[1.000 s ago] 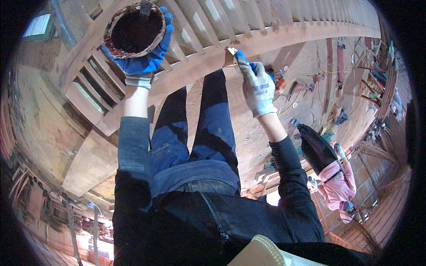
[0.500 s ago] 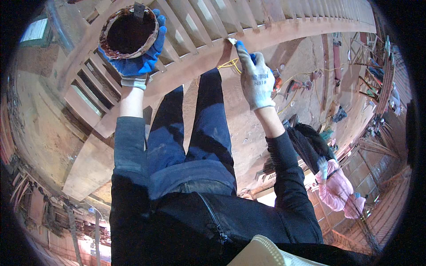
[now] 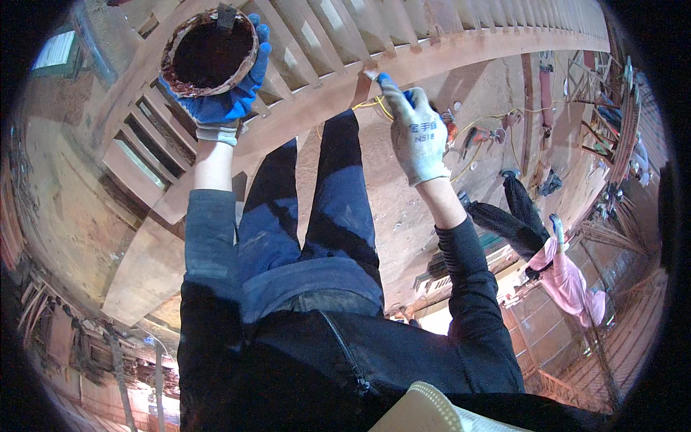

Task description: The person applies a dark wood stain to a curved wooden slatted structure using a small brush. They repeatedly dip the brush into a container held in the other hand and carefully coat the top and sides of the slats.

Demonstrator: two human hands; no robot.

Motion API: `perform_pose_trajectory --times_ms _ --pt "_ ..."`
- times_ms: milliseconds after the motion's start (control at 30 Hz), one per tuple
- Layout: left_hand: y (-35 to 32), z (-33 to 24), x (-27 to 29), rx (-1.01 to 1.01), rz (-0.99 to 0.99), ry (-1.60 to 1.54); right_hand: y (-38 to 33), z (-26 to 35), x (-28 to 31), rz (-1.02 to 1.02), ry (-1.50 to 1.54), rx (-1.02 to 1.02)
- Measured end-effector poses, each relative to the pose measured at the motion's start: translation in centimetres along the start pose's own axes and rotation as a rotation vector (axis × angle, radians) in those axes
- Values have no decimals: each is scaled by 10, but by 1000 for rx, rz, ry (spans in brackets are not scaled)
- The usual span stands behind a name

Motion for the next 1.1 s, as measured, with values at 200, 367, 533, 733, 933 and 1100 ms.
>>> perform_pose_trajectory --times_ms 200,367,533,733,933,1100 --pt "6 5 2 3 17 10 -5 -9 -12 48 -184 0" --pt "2 5 2 -15 12 30 1 -9 -3 -29 -48 11" --pt "6 5 4 -12 12 36 -12 -12 -17 137 -199 33" --pt "0 2 4 -35 6 57 7 -9 8 -67 -17 -38" --pt "2 1 4 -40 -8 76 -9 -10 -5 0 147 35" --pt "-1 -1 6 -60 -28 109 -7 -13 17 95 1826 -654"
Point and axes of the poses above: each hand's wrist, its own y-axis towards the middle knuckle, its own x-axis out of the back of the hand, z = x × y, the point moved 1 cm from there along y, towards the middle knuckle, and after that the axes turned 9 degrees about x, right-handed, at the moved point
